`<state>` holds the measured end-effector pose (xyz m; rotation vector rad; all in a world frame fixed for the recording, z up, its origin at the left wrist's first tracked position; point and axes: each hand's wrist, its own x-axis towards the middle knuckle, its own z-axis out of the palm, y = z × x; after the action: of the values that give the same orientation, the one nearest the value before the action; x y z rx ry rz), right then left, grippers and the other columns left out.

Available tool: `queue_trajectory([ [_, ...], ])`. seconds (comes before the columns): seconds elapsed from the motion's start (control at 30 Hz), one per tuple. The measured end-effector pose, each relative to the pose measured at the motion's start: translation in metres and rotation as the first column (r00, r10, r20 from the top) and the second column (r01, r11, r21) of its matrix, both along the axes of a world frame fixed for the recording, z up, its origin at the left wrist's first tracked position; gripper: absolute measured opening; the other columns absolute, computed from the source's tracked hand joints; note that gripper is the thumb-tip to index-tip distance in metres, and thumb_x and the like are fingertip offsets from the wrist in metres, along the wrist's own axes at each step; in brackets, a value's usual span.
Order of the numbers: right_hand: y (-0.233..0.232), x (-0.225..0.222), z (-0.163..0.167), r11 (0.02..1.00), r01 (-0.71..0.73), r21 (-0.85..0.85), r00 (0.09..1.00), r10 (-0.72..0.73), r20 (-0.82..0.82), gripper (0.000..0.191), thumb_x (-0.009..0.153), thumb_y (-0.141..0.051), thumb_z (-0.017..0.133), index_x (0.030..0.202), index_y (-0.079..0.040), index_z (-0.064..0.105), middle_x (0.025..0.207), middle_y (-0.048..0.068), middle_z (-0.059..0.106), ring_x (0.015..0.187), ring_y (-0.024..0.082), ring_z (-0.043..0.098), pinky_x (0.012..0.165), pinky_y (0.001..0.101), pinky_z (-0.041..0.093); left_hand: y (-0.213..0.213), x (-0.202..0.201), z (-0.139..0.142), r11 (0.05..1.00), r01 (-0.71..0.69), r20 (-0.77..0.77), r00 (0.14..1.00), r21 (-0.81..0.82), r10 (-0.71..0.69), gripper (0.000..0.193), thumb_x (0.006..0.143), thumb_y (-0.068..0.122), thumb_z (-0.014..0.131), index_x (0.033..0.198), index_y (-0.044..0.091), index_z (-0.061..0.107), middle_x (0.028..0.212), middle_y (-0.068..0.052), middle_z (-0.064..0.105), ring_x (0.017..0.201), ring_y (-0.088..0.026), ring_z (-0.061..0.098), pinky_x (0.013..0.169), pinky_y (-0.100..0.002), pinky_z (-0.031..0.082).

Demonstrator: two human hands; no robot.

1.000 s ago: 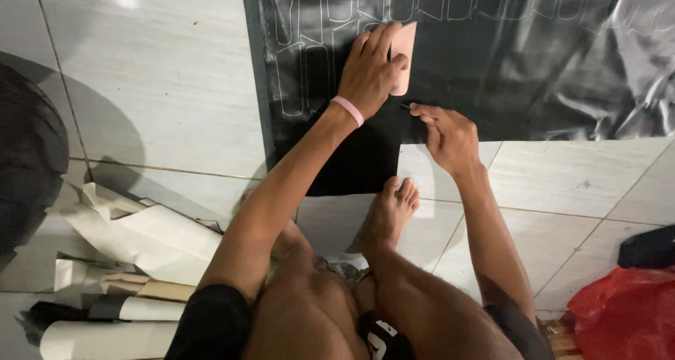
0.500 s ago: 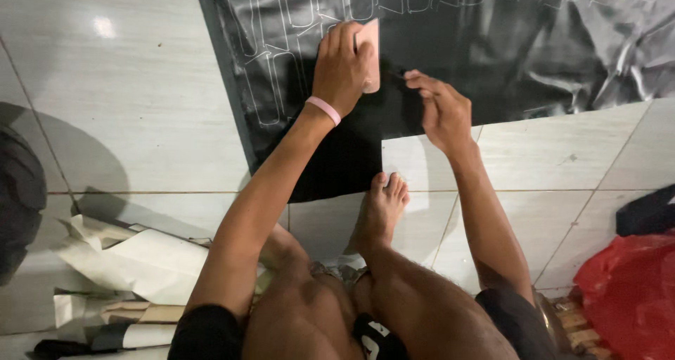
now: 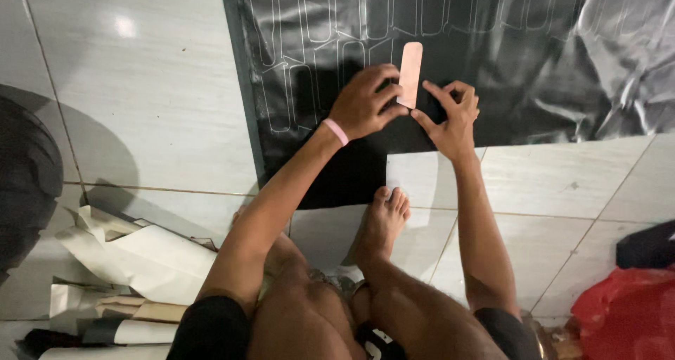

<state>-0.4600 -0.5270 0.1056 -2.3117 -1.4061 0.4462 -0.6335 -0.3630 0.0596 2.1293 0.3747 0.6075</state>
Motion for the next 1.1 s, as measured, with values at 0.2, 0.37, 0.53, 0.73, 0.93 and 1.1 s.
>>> queue_trajectory([
  [0.2, 0.004, 0.001, -0.007, 0.997, 0.031, -0.07, 0.999, -0.034, -0.04, 0.05, 0.083, -0.039, 0.091, 0.131, -0.032, 0.076, 0.124, 0.005, 0.046, 0.111, 0.026, 0.043, 0.096, 0.0458, 0.035, 0.015, -0.011, -0.012, 0.981, -0.119, -0.119, 0.983, 0.155, 0.138, 0.034, 0.095, 0.022, 0.076, 0.129, 0.019, 0.071, 0.143, -0.007, 0.051, 0.135, -0.028, 0.051, 0.118, -0.047, 0.038],
  [0.37, 0.003, 0.005, -0.009, 0.997, 0.01, -0.07, 1.0, -0.011, -0.015, 0.049, 0.085, -0.039, 0.09, 0.131, -0.033, 0.076, 0.123, 0.005, 0.046, 0.11, 0.025, 0.042, 0.093, 0.045, 0.032, 0.014, -0.01, -0.011, 0.983, -0.107, -0.166, 0.977, 0.146, 0.131, 0.034, 0.095, 0.023, 0.075, 0.13, 0.024, 0.071, 0.144, -0.006, 0.05, 0.135, -0.029, 0.05, 0.118, -0.048, 0.037],
  [0.53, 0.002, 0.003, -0.011, 0.998, 0.006, -0.058, 1.0, -0.007, -0.009, 0.048, 0.086, -0.04, 0.09, 0.132, -0.033, 0.076, 0.124, 0.005, 0.046, 0.111, 0.024, 0.041, 0.094, 0.0442, 0.031, 0.013, -0.011, -0.011, 0.981, -0.101, -0.173, 0.976, 0.164, 0.129, 0.037, 0.096, 0.021, 0.075, 0.133, 0.025, 0.07, 0.145, -0.006, 0.049, 0.136, -0.029, 0.05, 0.119, -0.048, 0.036],
  [0.73, 0.002, 0.003, -0.011, 0.999, 0.0, -0.047, 1.0, 0.0, -0.008, 0.049, 0.086, -0.042, 0.09, 0.132, -0.032, 0.076, 0.122, 0.005, 0.046, 0.11, 0.025, 0.04, 0.094, 0.0447, 0.03, 0.012, -0.01, -0.011, 0.976, -0.1, -0.179, 0.975, 0.191, 0.134, 0.04, 0.095, 0.022, 0.075, 0.134, 0.027, 0.069, 0.146, -0.007, 0.049, 0.137, -0.029, 0.048, 0.119, -0.048, 0.035],
  [0.93, 0.0, 0.003, -0.014, 0.999, 0.0, -0.04, 1.0, -0.001, -0.017, 0.048, 0.087, -0.042, 0.089, 0.132, -0.032, 0.076, 0.123, 0.005, 0.046, 0.111, 0.025, 0.04, 0.094, 0.0451, 0.029, 0.013, -0.009, -0.003, 0.971, -0.106, -0.18, 0.973, 0.214, 0.146, 0.037, 0.096, 0.026, 0.075, 0.132, 0.025, 0.067, 0.144, -0.008, 0.048, 0.136, -0.031, 0.048, 0.118, -0.049, 0.036],
  [1.1, -0.003, 0.007, -0.017, 0.997, -0.009, -0.072, 1.0, 0.01, 0.01, 0.05, 0.088, -0.04, 0.09, 0.134, -0.031, 0.075, 0.123, 0.004, 0.047, 0.114, 0.025, 0.041, 0.094, 0.0463, 0.032, -0.005, 0.024, 0.0, 0.944, 0.008, -0.411, 0.901, 0.331, 0.137, 0.028, 0.089, 0.033, 0.075, 0.107, 0.012, 0.071, 0.135, -0.01, 0.054, 0.128, -0.034, 0.051, 0.105, -0.058, 0.041],
])
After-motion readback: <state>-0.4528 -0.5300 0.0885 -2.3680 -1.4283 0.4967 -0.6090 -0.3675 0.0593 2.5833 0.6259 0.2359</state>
